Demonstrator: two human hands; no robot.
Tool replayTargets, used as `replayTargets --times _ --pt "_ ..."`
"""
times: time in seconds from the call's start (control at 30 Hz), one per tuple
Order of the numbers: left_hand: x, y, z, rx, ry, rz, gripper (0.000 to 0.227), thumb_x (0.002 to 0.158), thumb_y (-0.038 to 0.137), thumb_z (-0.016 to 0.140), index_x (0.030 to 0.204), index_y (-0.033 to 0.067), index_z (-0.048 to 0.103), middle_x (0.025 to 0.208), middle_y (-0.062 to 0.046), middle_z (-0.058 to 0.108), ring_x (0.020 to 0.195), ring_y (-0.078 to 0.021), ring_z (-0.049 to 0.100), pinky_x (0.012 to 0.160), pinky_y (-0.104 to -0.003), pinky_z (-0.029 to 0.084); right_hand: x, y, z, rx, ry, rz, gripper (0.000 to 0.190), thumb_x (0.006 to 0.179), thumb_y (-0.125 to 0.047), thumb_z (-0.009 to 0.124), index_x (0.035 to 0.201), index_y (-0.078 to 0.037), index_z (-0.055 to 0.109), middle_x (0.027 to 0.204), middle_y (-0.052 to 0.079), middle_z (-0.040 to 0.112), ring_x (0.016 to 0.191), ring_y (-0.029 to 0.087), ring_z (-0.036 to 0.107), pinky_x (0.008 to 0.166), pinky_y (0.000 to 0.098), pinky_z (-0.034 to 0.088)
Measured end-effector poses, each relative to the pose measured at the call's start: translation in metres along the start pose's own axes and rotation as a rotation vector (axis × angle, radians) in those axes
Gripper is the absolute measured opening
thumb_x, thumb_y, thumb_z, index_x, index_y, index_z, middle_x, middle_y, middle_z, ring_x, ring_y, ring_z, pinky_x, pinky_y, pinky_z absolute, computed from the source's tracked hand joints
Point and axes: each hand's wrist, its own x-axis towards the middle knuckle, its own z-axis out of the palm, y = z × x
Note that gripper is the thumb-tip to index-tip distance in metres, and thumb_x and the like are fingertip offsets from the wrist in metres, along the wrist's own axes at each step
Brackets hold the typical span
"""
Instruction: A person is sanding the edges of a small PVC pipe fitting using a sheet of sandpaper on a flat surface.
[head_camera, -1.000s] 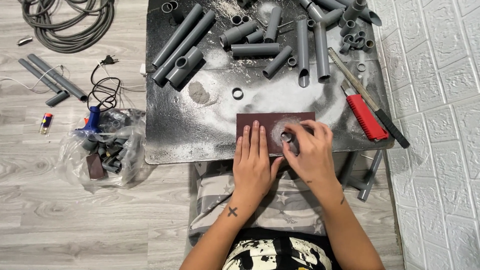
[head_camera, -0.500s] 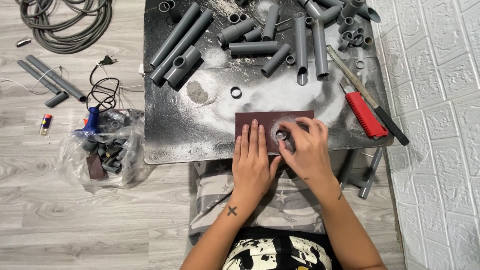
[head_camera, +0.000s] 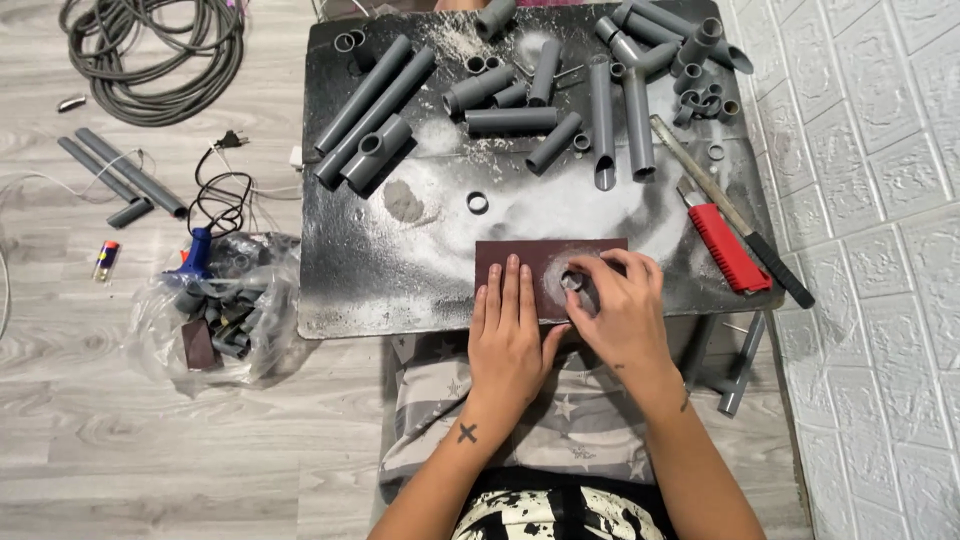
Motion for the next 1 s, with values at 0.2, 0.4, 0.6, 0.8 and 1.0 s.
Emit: replayTargets --times 0.2,0.4,0.6,0.8,1.0 --pt "0.001 0.000 -0.001 0.008 -0.008 0.004 0.073 0.099 0.054 0.043 0.145 -0.0029 0.049 0.153 -0.022 0.046 0.143 -0.0392 0.042 0.120 -0.045 0.026 0.007 -0.009 0.000 0.065 -0.059 0.014 0.038 0.083 -0.022 0.077 0.120 -0.023 0.068 0.097 -0.002 0.079 0.118 0.021 0.059 0.109 0.0475 0.037" --pt "0.001 0.000 0.000 0.004 -0.018 -0.006 0.076 0.098 0.056 0.044 0.146 -0.0026 0.049 0.154 -0.022 0.046 0.143 -0.0389 0.042 0.120 -0.045 0.026 -0.002 -0.003 -0.002 0.016 -0.043 0.003 0.038 0.080 -0.023 0.078 0.117 -0.023 0.068 0.098 -0.005 0.078 0.117 0.018 0.060 0.109 0.0435 0.039" --pt "0.001 0.000 0.000 0.015 -0.013 -0.005 0.076 0.099 0.057 0.042 0.146 -0.0018 0.048 0.154 -0.021 0.045 0.143 -0.0383 0.042 0.120 -0.045 0.025 0.009 -0.006 0.001 0.061 -0.087 0.007 0.037 0.085 -0.022 0.077 0.120 -0.022 0.068 0.096 0.001 0.079 0.117 0.022 0.061 0.109 0.0497 0.039" --pt "0.002 0.001 -0.003 0.006 -0.033 -0.013 0.077 0.097 0.058 0.048 0.146 -0.0024 0.049 0.155 -0.022 0.044 0.144 -0.0386 0.041 0.121 -0.045 0.024 -0.005 -0.001 -0.010 0.027 -0.065 0.021 0.036 0.083 -0.023 0.078 0.117 -0.023 0.068 0.101 -0.005 0.078 0.118 0.019 0.059 0.109 0.0440 0.039" --pt "0.001 0.001 -0.001 0.014 -0.026 -0.009 0.076 0.098 0.057 0.046 0.146 -0.0020 0.049 0.155 -0.021 0.044 0.144 -0.0386 0.042 0.121 -0.045 0.024 0.011 -0.007 -0.001 0.058 -0.097 0.003 0.035 0.085 -0.021 0.077 0.119 -0.021 0.069 0.098 0.001 0.079 0.117 0.024 0.060 0.107 0.0504 0.039"
